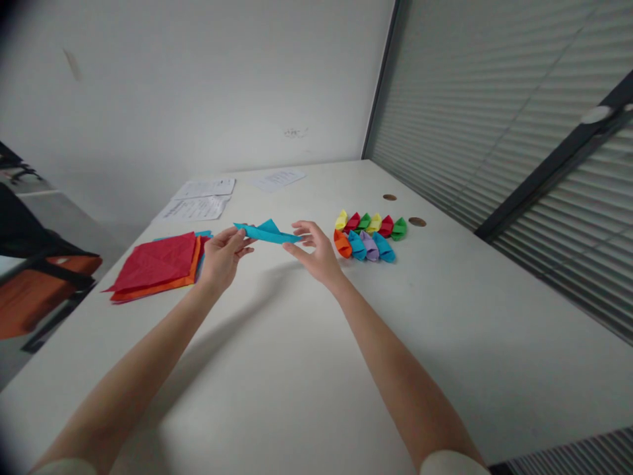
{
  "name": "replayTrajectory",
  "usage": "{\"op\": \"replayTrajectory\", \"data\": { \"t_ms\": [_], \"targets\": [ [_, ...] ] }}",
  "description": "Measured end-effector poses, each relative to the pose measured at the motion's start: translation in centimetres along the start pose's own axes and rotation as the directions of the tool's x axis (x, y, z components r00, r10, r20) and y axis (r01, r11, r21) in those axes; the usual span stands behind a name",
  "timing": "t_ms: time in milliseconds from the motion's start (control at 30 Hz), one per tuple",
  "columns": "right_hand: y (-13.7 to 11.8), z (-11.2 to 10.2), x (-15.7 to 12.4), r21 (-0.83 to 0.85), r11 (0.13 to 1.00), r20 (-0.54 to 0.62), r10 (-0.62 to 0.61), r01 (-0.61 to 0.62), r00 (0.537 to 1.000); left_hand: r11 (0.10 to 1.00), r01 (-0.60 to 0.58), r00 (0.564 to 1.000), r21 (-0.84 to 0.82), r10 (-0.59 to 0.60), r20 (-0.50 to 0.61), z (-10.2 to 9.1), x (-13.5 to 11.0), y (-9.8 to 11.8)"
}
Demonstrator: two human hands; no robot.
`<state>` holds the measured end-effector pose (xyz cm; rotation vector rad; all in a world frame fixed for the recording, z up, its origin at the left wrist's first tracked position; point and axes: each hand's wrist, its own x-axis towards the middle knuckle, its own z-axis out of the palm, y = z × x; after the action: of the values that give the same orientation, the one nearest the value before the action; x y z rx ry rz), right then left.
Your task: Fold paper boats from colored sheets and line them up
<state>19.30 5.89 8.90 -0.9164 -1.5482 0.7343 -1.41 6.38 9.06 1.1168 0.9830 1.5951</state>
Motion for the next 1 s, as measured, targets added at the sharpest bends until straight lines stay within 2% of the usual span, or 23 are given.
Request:
{"op": "replayTrajectory", "data": {
  "t_ms": [67, 167, 367, 500, 633, 733, 1000],
  "targets": [
    [0.6, 0.2, 0.1, 0.088, 0.994, 0.049, 0.064, -0.068, 0.997, 0.999, 0.033, 0.999, -0.039, -0.034, -0.023, -0.2, 0.2, -0.2],
    [1.3, 0.7, 0.1, 0.152, 0.985, 0.020, 0.079, -0.081, 0.997, 0.999, 0.042, 0.999, -0.011, -0.042, 0.004, 0.0, 0.0, -0.3],
    [1.1, 0.7, 0.1, 0.109, 0.993, -0.002, 0.054, -0.053, 0.999, 0.974, -0.145, 0.982, 0.176, 0.120, 0.146, 0.6, -0.7, 0.6],
    [0.9, 0.4, 0.3, 0.076, 0.997, -0.057, 0.035, -0.031, 0.998, 0.942, -0.219, 0.959, 0.256, 0.158, 0.237, 0.3, -0.6, 1.0],
    [0.9, 0.2, 0.5, 0.067, 0.998, -0.136, 0.020, -0.010, 0.991, 0.936, -0.203, 0.957, 0.289, 0.127, 0.261, -0.3, -0.2, 1.1],
    [0.7, 0.0, 0.6, 0.103, 0.994, -0.139, 0.051, -0.037, 0.989, 0.948, -0.189, 0.952, 0.255, 0.114, 0.283, -0.4, 0.0, 1.1],
    [1.1, 0.6, 0.5, 0.386, 0.915, -0.154, 0.187, -0.115, 0.970, 0.971, -0.141, 0.960, 0.194, 0.086, 0.267, -0.1, -0.3, 1.3]
  ]
}}
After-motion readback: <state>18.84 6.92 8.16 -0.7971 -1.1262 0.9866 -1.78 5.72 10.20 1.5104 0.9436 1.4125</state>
